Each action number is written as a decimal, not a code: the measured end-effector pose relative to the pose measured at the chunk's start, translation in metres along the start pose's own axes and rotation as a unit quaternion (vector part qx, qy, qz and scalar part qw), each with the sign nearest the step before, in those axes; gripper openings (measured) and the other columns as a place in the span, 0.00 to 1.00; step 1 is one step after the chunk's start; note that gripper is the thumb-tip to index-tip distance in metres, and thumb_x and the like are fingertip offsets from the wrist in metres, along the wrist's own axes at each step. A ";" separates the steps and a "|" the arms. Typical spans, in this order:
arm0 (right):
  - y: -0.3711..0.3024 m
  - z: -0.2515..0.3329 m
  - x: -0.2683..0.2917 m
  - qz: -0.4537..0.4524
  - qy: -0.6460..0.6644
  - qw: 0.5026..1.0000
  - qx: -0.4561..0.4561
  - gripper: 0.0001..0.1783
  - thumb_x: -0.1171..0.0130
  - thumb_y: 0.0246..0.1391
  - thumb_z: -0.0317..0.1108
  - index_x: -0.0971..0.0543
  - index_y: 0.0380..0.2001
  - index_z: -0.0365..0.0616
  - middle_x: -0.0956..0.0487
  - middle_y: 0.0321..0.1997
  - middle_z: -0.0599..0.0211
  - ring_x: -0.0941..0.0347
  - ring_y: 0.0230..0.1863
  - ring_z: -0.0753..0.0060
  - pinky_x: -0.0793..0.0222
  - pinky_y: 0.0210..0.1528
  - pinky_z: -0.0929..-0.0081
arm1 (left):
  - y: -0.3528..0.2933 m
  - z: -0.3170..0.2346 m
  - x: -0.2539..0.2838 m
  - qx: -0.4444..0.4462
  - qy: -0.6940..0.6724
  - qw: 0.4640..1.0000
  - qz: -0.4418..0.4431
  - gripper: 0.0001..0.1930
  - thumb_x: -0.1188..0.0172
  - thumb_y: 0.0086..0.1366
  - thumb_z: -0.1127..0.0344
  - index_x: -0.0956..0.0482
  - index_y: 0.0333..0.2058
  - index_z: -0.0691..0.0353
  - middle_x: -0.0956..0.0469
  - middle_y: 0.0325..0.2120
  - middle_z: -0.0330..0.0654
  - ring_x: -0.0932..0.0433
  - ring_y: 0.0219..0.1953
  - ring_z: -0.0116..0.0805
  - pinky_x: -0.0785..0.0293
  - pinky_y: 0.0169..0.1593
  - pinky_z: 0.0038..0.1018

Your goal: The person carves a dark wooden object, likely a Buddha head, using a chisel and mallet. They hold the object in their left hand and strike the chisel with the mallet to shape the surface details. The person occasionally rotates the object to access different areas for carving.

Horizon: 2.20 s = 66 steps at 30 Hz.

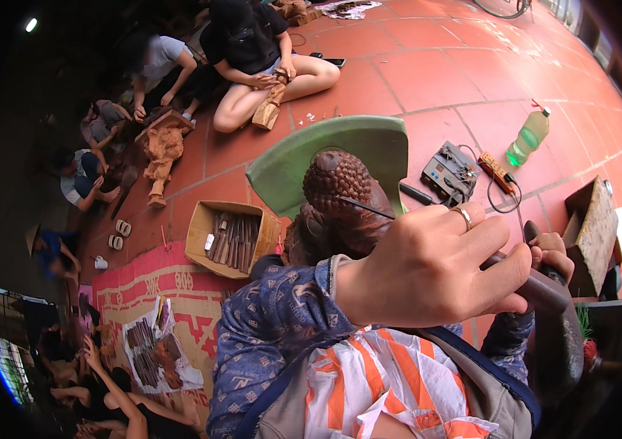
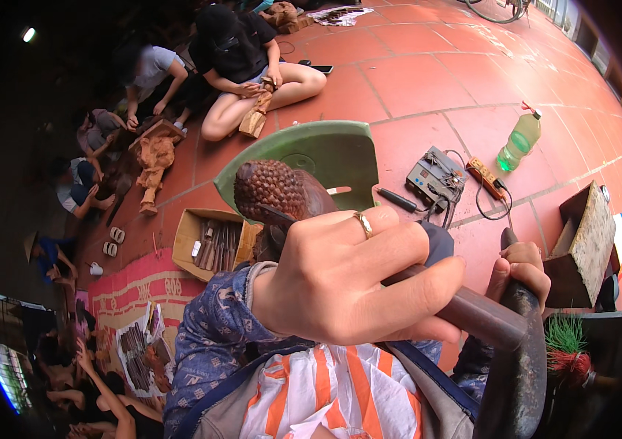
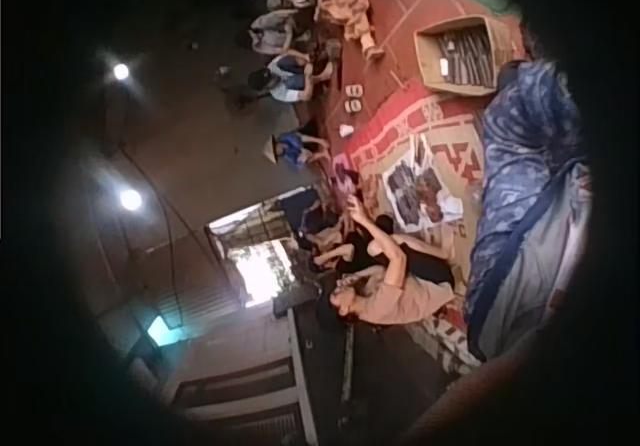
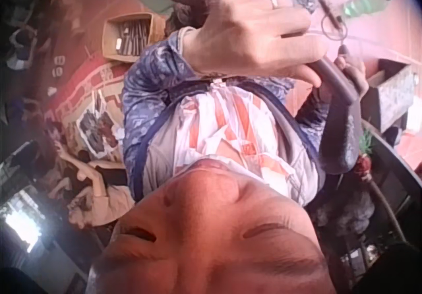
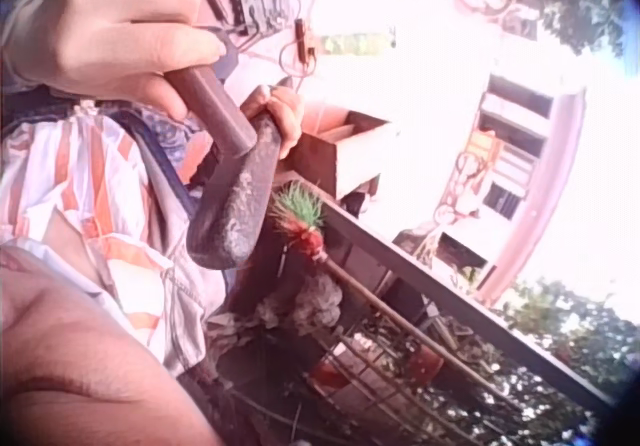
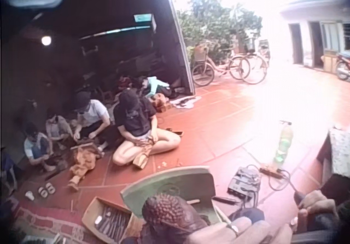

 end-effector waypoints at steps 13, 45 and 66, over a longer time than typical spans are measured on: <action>0.014 0.000 -0.010 0.005 -0.006 1.000 -0.030 0.11 0.44 0.56 0.23 0.37 0.36 0.43 0.30 0.25 0.61 0.35 0.29 0.71 0.37 0.37 0.72 | 0.023 0.025 -0.002 0.022 0.050 0.985 -0.162 0.20 0.40 0.59 0.54 0.27 0.42 0.65 0.31 0.26 0.45 0.26 0.24 0.41 0.27 0.23 0.30; 0.013 0.016 0.002 -0.004 -0.105 0.994 0.012 0.13 0.41 0.58 0.29 0.36 0.36 0.44 0.32 0.22 0.65 0.37 0.25 0.71 0.39 0.33 0.72 | -0.011 0.003 0.017 -0.073 -0.070 0.995 0.026 0.14 0.42 0.61 0.54 0.21 0.36 0.59 0.34 0.21 0.34 0.33 0.18 0.23 0.36 0.16 0.21; 0.004 -0.015 0.012 0.014 -0.021 0.993 -0.117 0.07 0.45 0.59 0.28 0.33 0.37 0.44 0.33 0.27 0.68 0.38 0.32 0.74 0.40 0.39 0.72 | -0.006 0.008 0.001 -0.029 0.025 0.998 -0.049 0.18 0.37 0.52 0.52 0.19 0.38 0.55 0.32 0.21 0.33 0.31 0.19 0.27 0.32 0.20 0.23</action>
Point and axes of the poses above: each hand's wrist, its own y-axis towards the middle knuckle, its own x-axis out of the back of the hand, z = x × y, the point moved 2 cm from there along y, towards the middle knuckle
